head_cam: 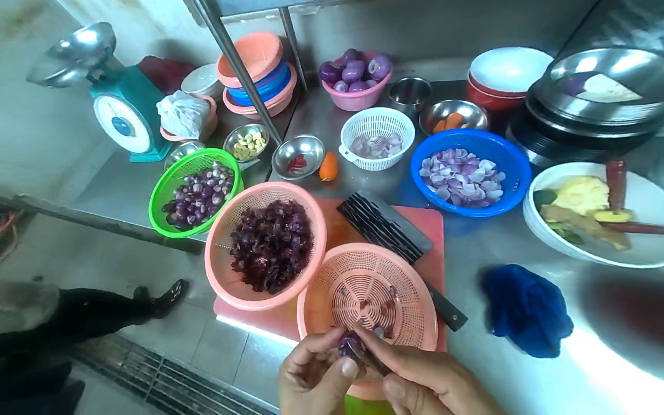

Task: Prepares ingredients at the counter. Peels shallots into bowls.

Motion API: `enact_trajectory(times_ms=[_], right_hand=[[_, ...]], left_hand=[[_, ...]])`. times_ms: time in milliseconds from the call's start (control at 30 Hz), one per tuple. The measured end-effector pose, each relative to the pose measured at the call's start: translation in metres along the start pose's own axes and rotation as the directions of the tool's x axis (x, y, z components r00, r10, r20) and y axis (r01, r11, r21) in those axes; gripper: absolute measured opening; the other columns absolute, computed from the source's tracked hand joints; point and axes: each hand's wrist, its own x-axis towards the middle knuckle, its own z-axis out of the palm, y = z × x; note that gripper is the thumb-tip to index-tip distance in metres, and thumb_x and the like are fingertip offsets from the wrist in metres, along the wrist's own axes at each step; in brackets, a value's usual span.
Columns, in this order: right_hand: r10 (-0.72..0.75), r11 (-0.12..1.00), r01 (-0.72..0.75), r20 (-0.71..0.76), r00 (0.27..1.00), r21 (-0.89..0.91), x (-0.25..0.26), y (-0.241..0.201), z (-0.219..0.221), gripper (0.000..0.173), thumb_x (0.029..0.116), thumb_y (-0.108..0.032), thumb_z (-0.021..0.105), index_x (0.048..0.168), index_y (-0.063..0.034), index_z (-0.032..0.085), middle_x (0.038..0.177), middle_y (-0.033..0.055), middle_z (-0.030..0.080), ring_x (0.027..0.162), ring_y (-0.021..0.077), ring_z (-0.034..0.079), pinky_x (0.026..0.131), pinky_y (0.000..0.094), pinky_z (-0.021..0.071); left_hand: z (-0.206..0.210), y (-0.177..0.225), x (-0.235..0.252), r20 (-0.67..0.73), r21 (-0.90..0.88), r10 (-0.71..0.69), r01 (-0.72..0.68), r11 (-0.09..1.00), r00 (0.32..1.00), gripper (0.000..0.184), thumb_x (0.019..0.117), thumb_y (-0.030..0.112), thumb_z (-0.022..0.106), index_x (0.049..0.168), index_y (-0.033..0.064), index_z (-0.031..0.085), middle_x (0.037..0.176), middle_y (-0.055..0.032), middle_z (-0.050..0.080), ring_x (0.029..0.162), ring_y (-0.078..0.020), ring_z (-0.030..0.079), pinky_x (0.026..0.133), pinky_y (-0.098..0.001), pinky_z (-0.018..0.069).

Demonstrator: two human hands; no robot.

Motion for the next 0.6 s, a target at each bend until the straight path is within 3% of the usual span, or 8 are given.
enact_trajectory(times_ms=[100,233,433,600], right_hand=[[0.02,0.995,-0.018,-0.017,1.0,0.102,-0.001,0.003,0.0,0.039,0.108,-0.013,0.05,0.144,0.001,0.056,0.092,0.0072,0.069,0.067,0.0011,0.055,0.062,0.0169,0.0481],[0.084,0.976,-0.08,-0.008,0.996,0.205,-0.002,0.003,-0.002,0.039,0.1081,-0.012,0.048,0.145,-0.0005,0.055,0.088,0.001,0.066,0.064,-0.0002,0.052,0.057,0.0168,0.0447],[0.235,0.874,-0.259,0.109,0.966,0.412,-0.002,0.008,-0.011,0.041,0.1092,-0.016,0.044,0.148,-0.0065,0.053,0.081,-0.0059,0.058,0.055,0.001,0.044,0.046,0.0177,0.0362],[0.32,0.838,-0.334,0.107,0.941,0.432,0.0,0.009,-0.013,0.041,0.1093,-0.017,0.044,0.148,-0.0063,0.051,0.083,-0.0068,0.059,0.054,0.0004,0.043,0.045,0.0167,0.0356]], left_hand=[[0.0,0.004,0.0,0.025,-0.028,-0.046,0.047,0.998,0.999,0.023,0.0844,0.016,0.082,0.107,0.0099,0.081,0.098,-0.0065,0.078,0.085,-0.0094,0.073,0.077,-0.0254,0.0616],[-0.005,0.007,0.007,0.109,-0.012,-0.08,0.082,0.997,0.991,0.024,0.0875,0.015,0.079,0.11,0.0097,0.08,0.101,-0.0075,0.077,0.086,-0.0102,0.073,0.078,-0.0261,0.061],[-0.016,0.013,0.015,0.16,-0.028,-0.258,0.266,0.963,0.953,0.027,0.0885,0.013,0.075,0.113,0.004,0.078,0.103,-0.0097,0.076,0.086,-0.0101,0.072,0.078,-0.0253,0.0601],[-0.014,0.012,0.012,0.061,0.113,-0.207,0.199,0.973,0.977,0.026,0.0876,0.008,0.075,0.112,0.0014,0.077,0.105,-0.0092,0.076,0.086,-0.0099,0.072,0.079,-0.0266,0.0606]])
